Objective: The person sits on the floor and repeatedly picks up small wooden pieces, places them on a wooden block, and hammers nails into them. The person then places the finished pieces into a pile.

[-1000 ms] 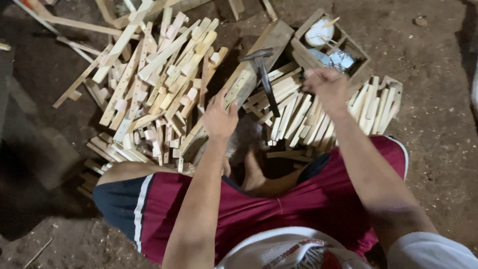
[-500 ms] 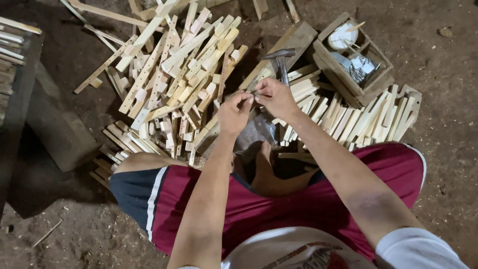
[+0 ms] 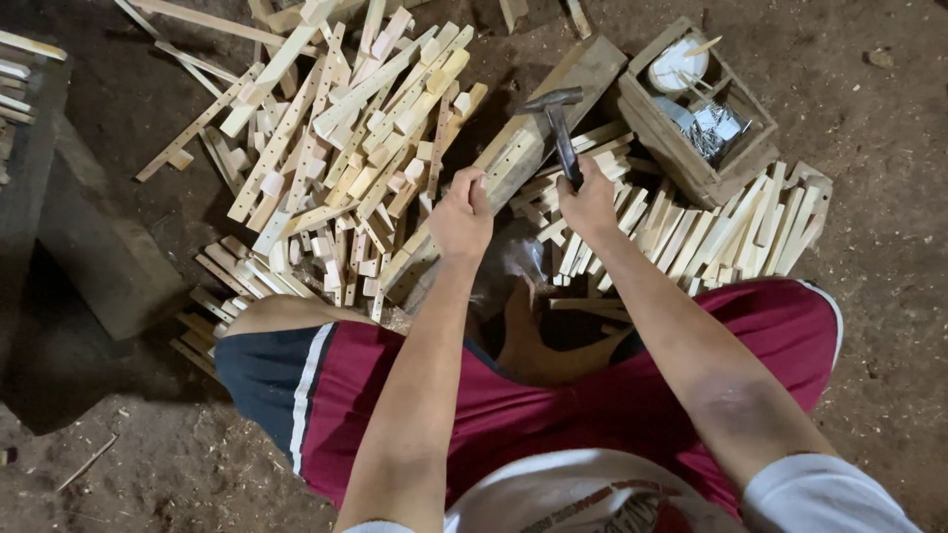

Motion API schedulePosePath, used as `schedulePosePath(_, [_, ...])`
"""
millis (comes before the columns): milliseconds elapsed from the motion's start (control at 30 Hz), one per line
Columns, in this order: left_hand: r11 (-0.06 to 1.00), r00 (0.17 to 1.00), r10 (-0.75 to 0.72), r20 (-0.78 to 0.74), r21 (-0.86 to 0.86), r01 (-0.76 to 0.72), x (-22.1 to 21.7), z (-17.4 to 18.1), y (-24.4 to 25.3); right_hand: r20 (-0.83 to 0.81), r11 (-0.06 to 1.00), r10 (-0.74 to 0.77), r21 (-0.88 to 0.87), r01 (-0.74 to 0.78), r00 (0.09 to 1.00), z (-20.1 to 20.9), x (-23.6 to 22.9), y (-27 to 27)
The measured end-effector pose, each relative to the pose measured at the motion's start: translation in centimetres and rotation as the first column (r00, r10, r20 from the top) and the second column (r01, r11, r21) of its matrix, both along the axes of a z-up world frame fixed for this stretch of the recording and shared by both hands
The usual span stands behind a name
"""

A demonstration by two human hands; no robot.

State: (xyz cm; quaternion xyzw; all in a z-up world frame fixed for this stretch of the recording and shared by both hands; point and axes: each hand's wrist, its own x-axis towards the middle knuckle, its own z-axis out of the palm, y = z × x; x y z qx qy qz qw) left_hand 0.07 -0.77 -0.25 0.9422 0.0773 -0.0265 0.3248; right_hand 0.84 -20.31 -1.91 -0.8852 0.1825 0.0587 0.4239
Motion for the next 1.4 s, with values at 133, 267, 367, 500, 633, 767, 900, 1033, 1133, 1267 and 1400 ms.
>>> schedulePosePath(133, [0.999, 1.0, -0.02, -0.006, 0.043, 0.02, 0.0, -0.8, -0.2, 0.014, 0.992, -0.079, 0.102, 0.077, 0.997, 0.9, -0.5, -0.5])
schedulePosePath(267, [0.989, 0.944, -0.056, 0.324, 0.15, 0.007, 0.1, -3.7, -0.5, 0.258, 0.995, 0.018, 0.088, -0.042, 0.966, 3.2, -3.2, -0.8])
schedulePosePath(367, [0.986, 0.925, -0.061, 0.374, 0.168, -0.003, 0.2, -5.2, -0.4, 0.34, 0.986, 0.14, 0.043, -0.164, 0.93, 7.5, -6.5, -0.1])
schedulePosePath(500, [0.986, 0.925, -0.056, 0.377, 0.169, -0.009, 0.5, -7.2, 0.1, 0.206, 0.96, 0.261, 0.044, -0.275, 0.943, 6.1, -8.4, 0.2])
schedulePosePath(633, [0.979, 0.953, -0.063, 0.298, 0.202, 0.002, -0.2, -5.1, -0.2, 0.179, 0.949, 0.309, 0.007, -0.315, 0.934, 6.6, -8.5, 1.5])
schedulePosePath(767, [0.981, 0.955, -0.046, 0.295, 0.196, -0.013, 0.5, -5.0, -0.7, 0.182, 0.945, 0.324, -0.012, -0.328, 0.928, 8.8, -8.3, 2.1])
schedulePosePath(900, [0.993, 0.948, -0.001, 0.318, 0.111, -0.036, 1.0, -6.8, -0.6, 0.233, 0.94, 0.337, -0.026, -0.341, 0.912, 8.4, -8.3, 2.1])
schedulePosePath(1033, [0.983, 0.981, -0.049, 0.189, 0.181, 0.014, 0.4, -4.6, -0.2, 0.108, 0.945, 0.326, -0.04, -0.323, 0.939, 6.4, -8.0, 1.6])
schedulePosePath(1133, [0.99, 0.984, -0.055, 0.167, 0.135, 0.033, -0.1, -6.3, 0.5, 0.194, 0.952, 0.301, 0.001, -0.307, 0.934, 6.9, -8.6, 1.8])
schedulePosePath(1267, [0.991, 0.993, -0.042, 0.113, 0.134, 0.027, 0.0, -2.8, -0.1, 0.217, 0.95, 0.306, -0.007, -0.312, 0.927, 7.8, -8.7, 2.1])
schedulePosePath(1400, [0.994, 0.997, -0.042, 0.067, 0.103, 0.035, -0.2, -3.6, -0.1, 0.25, 0.95, 0.295, 0.021, -0.31, 0.922, 6.3, -8.6, 2.2])
